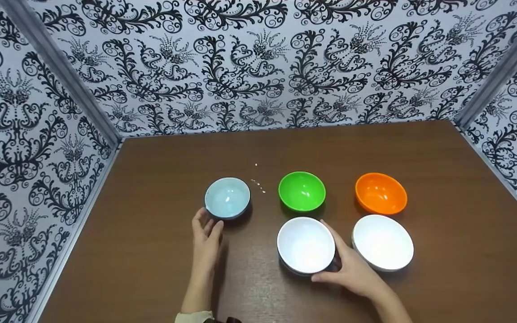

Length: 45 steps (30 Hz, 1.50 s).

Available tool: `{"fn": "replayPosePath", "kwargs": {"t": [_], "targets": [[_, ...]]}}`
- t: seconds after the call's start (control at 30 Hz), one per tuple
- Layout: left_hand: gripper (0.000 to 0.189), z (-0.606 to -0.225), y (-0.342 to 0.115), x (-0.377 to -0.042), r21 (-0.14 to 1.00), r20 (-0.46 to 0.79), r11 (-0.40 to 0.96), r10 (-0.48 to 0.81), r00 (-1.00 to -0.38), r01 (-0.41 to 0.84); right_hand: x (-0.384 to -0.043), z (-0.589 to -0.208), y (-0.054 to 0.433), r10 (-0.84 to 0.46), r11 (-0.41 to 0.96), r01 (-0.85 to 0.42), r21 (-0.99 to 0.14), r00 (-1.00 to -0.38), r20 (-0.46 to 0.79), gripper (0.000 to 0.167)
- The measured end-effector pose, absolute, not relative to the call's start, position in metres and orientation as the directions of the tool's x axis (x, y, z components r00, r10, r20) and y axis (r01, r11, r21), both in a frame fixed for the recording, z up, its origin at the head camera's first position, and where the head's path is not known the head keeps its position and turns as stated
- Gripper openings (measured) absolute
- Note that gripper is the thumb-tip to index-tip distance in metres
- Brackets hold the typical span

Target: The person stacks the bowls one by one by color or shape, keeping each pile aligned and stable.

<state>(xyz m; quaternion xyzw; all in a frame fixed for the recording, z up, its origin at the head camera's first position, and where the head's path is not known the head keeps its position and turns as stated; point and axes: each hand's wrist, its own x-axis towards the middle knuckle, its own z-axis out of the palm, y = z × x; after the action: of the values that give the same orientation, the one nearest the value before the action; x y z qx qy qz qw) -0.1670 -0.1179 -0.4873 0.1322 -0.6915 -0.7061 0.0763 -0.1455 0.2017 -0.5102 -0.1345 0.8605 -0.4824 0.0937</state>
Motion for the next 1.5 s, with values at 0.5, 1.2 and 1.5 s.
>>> {"fn": "replayPosePath", "kwargs": {"t": [0.5,1.2,1.5], "targets": [[0.066,-0.497,-0.123,-0.179,0.994,-0.111,-0.04,-0.289,-0.951,-0.104,-0.146,-0.51,0.201,-0.313,0.472,-0.08,-0.878,-0.946,-0.082,0.119],[0.066,-0.497,-0.122,-0.19,0.985,-0.14,-0.133,-0.266,-0.954,-0.108,-0.145,-0.51,0.202,-0.315,0.487,-0.111,-0.866,-0.948,-0.055,0.117],[0.066,-0.498,-0.124,-0.197,0.985,-0.145,-0.131,-0.268,-0.952,-0.113,-0.145,-0.509,0.202,-0.32,0.475,-0.117,-0.872,-0.946,-0.048,0.116]]}}
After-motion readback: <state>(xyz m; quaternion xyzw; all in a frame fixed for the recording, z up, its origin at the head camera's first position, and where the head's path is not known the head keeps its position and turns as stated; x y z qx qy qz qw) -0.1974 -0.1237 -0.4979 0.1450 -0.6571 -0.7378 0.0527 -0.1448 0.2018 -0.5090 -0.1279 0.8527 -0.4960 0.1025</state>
